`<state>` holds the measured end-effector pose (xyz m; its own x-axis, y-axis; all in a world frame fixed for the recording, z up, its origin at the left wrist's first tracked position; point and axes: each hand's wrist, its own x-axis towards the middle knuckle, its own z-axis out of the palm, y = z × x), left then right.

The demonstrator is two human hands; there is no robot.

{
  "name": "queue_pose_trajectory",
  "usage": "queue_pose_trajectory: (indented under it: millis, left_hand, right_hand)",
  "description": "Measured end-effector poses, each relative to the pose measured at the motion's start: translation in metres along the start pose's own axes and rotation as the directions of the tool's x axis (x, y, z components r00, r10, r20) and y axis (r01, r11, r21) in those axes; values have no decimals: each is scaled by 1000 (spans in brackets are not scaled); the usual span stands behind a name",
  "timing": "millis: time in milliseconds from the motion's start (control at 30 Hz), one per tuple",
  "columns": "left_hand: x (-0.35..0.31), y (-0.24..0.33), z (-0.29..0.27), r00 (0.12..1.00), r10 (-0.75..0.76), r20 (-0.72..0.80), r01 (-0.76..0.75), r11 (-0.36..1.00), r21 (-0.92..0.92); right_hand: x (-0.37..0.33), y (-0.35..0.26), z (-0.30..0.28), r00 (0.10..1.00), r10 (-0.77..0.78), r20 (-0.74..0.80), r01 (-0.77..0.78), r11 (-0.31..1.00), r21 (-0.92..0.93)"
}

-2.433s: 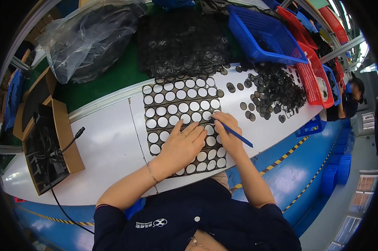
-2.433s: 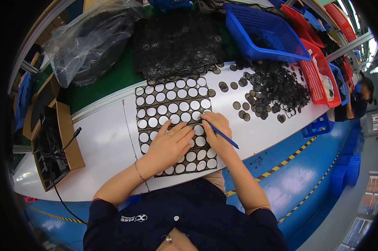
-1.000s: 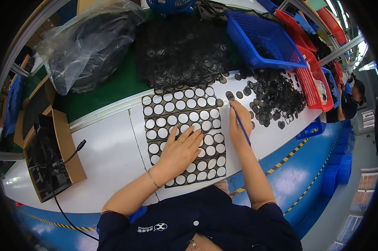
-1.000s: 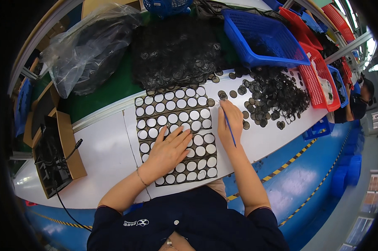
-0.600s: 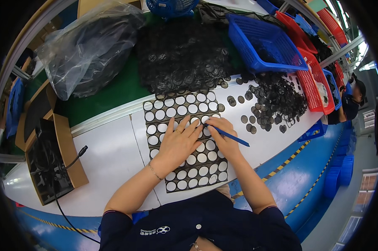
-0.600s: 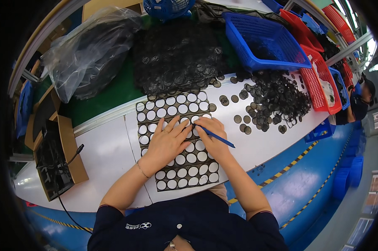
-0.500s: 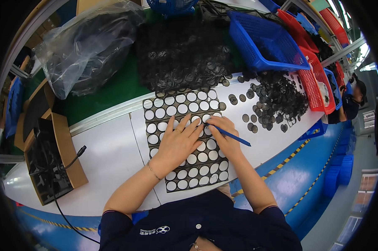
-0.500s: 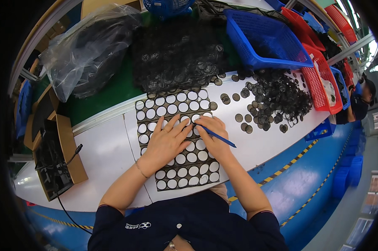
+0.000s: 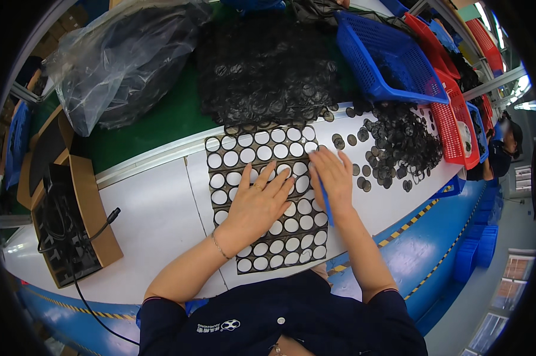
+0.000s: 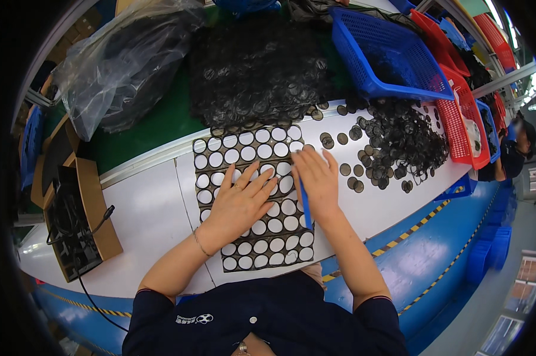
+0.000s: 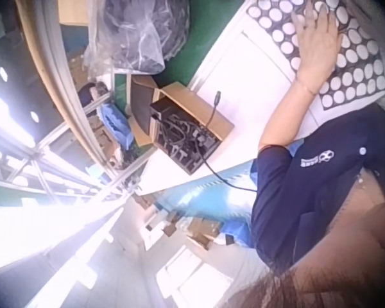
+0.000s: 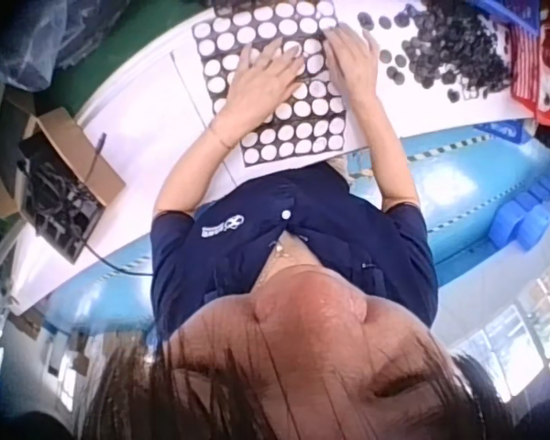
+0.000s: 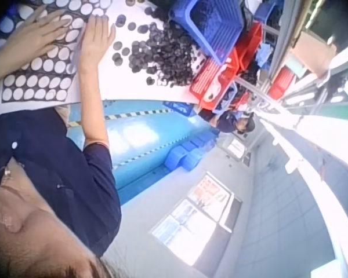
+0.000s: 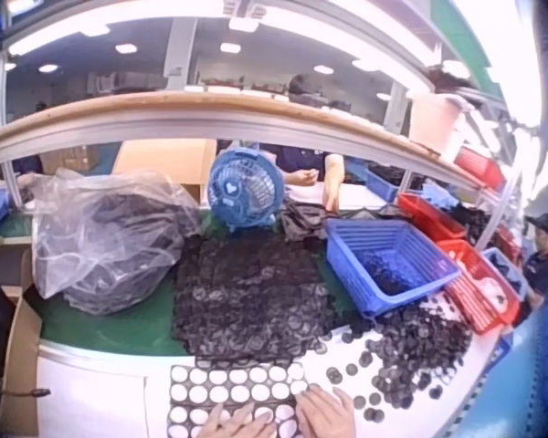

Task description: Manually pushing small circular black rubber seals into a white template grid using a blue handheld tool.

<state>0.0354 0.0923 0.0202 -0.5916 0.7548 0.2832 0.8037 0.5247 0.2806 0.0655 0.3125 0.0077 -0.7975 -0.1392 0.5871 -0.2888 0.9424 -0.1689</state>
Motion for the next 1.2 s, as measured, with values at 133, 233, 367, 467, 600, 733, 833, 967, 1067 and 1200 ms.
queue_pose_trajectory:
  millis: [133, 233, 367, 467, 600, 733, 833, 967, 1067, 1200]
  left_hand:
    - [0, -1, -5, 999, -24, 36, 25, 1000, -10]
    - [9, -9, 0, 999, -27, 38, 26, 1000, 10]
    - [26, -21, 1, 999, -38, 18, 38, 999, 21]
    - [23, -22, 6, 998, -59, -2, 59, 998, 23]
    - [22, -23, 8, 999, -53, -7, 53, 999, 9]
    - [22, -23, 8, 999, -53, -10, 53, 999, -6]
    - [22, -23, 6, 998, -56, -9, 56, 998, -20]
    - [23, -23, 5, 998, -59, 9, 59, 998, -17]
    - [23, -22, 5, 998, -59, -21, 59, 998, -29]
    - [23, -23, 5, 997, -58, -41, 57, 998, -39]
  right_hand:
    - [17, 27, -4, 929, 352, -112, -318, 917, 241]
    - [16, 1, -1, 808, 544, 226, -560, 592, 579]
    - [12, -5, 12, 900, 397, 181, -428, 726, 538]
    - [15, -9, 13, 890, 399, 221, -452, 709, 542]
    - [15, -9, 13, 894, 390, 221, -447, 744, 497]
    - [15, -10, 13, 895, 390, 215, -445, 759, 476]
    - [15, -11, 12, 911, 351, 216, -412, 789, 456]
    - [15, -19, 17, 997, 23, 72, -29, 997, 78]
    - [25, -3, 18, 997, -21, 69, 21, 1000, -13]
    - [47, 38, 7, 870, 489, -56, -458, 846, 272]
